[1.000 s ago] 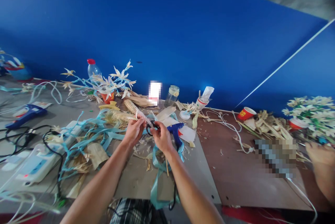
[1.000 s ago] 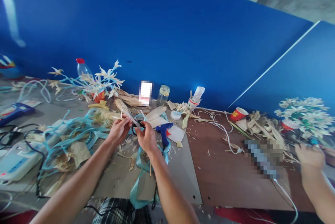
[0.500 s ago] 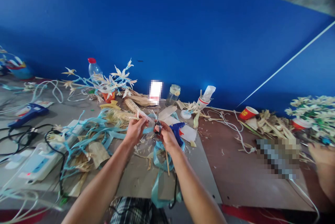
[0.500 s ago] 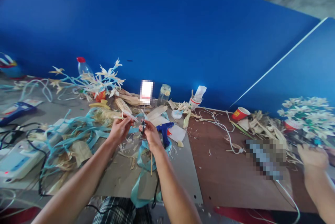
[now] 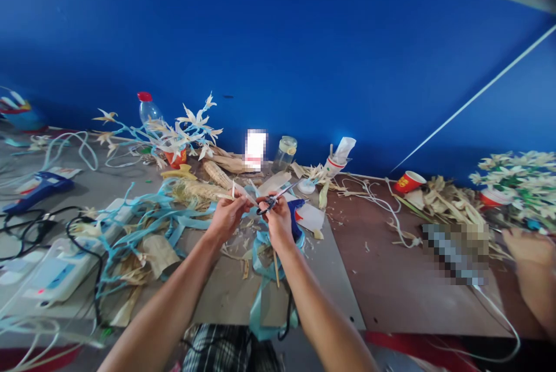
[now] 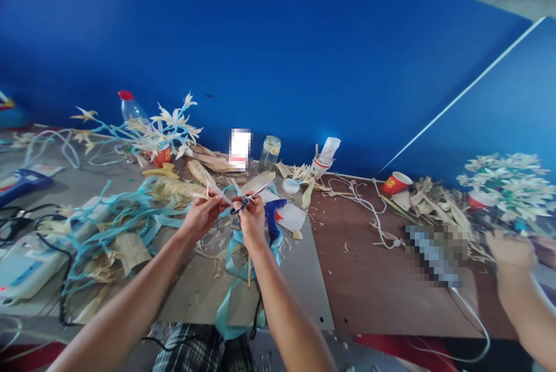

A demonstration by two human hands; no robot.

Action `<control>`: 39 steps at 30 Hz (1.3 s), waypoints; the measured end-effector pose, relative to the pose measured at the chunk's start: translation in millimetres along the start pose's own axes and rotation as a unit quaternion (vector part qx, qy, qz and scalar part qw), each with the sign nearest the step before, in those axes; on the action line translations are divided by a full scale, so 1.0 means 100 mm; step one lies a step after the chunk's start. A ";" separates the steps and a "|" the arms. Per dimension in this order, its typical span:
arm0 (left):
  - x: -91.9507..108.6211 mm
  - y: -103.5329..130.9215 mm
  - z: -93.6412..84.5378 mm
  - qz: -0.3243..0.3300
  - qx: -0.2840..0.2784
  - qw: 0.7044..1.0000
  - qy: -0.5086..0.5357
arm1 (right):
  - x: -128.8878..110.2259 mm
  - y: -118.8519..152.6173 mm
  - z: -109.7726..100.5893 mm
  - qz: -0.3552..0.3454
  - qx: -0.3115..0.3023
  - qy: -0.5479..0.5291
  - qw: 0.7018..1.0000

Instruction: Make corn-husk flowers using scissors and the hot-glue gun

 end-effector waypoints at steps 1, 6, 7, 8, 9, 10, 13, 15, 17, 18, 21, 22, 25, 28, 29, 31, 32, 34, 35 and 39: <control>-0.01 0.00 0.01 -0.004 -0.005 1.000 -0.003 | -0.01 0.00 0.01 -0.004 -0.002 0.011 1.000; -0.04 0.01 0.05 -0.014 -0.025 1.000 -0.008 | -0.03 0.01 -0.01 -0.028 0.025 0.051 0.998; -0.03 0.02 0.05 -0.018 -0.026 0.999 -0.008 | -0.02 0.00 -0.02 -0.029 0.029 0.054 0.998; -0.01 0.02 0.05 -0.020 -0.025 0.999 -0.007 | -0.01 -0.01 -0.04 -0.031 0.033 0.057 0.997; 0.01 0.02 0.05 -0.020 -0.021 1.000 -0.007 | -0.01 -0.02 -0.06 -0.034 0.037 0.061 0.997; 0.05 0.02 0.05 -0.015 -0.014 1.000 -0.007 | -0.02 -0.03 -0.08 -0.038 0.044 0.064 0.996; 0.12 0.01 0.01 0.002 0.012 1.000 -0.016 | -0.02 -0.05 -0.11 -0.052 0.047 0.082 0.994; 0.11 -0.01 -0.05 0.005 0.035 0.999 -0.028 | -0.01 -0.05 -0.09 -0.049 0.038 0.096 0.993; 0.07 -0.03 -0.12 0.002 0.050 0.998 -0.048 | 0.00 -0.05 -0.07 -0.043 0.028 0.108 0.993; 0.03 -0.04 -0.15 -0.007 0.053 0.997 -0.061 | 0.01 -0.04 -0.06 -0.041 0.025 0.112 0.993; 0.01 -0.05 -0.21 -0.001 0.070 0.994 -0.089 | -0.01 -0.02 -0.04 -0.036 0.020 0.106 0.994; 0.02 -0.05 -0.23 0.005 0.079 0.993 -0.088 | -0.02 -0.01 -0.02 -0.034 0.016 0.101 0.994; 0.08 -0.02 -0.25 0.020 0.106 0.993 -0.052 | -0.05 0.02 0.05 -0.019 -0.014 0.087 0.996; 0.13 -0.01 -0.23 0.031 0.110 0.993 -0.001 | -0.04 0.06 0.12 0.007 -0.046 0.076 0.996; 0.15 -0.01 -0.22 0.035 0.107 0.994 0.011 | -0.02 0.07 0.14 0.017 -0.053 0.074 0.996; 0.17 -0.01 -0.21 0.039 0.104 0.993 0.030 | 0.01 0.09 0.18 0.035 -0.068 0.072 0.995; 0.18 -0.01 -0.20 0.040 0.104 0.993 0.039 | 0.03 0.10 0.21 0.044 -0.076 0.071 0.994; 0.19 -0.02 -0.21 0.044 0.107 0.991 0.062 | 0.07 0.13 0.25 0.058 -0.094 0.072 0.991; 0.18 -0.02 -0.21 0.045 0.107 0.990 0.077 | 0.08 0.14 0.27 0.061 -0.104 0.075 0.990; 0.13 -0.05 -0.25 0.050 0.109 0.983 0.139 | 0.14 0.20 0.35 0.059 -0.154 0.116 0.979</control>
Point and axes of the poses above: each hand's wrist, its own y-axis away from the middle knuckle, its own z-axis out of the palm, x = y × z, the point moved 7 cm from there along -y, towards the middle knuckle, and after that the axes turned 7 degrees about -x, right-handed, at the moved point
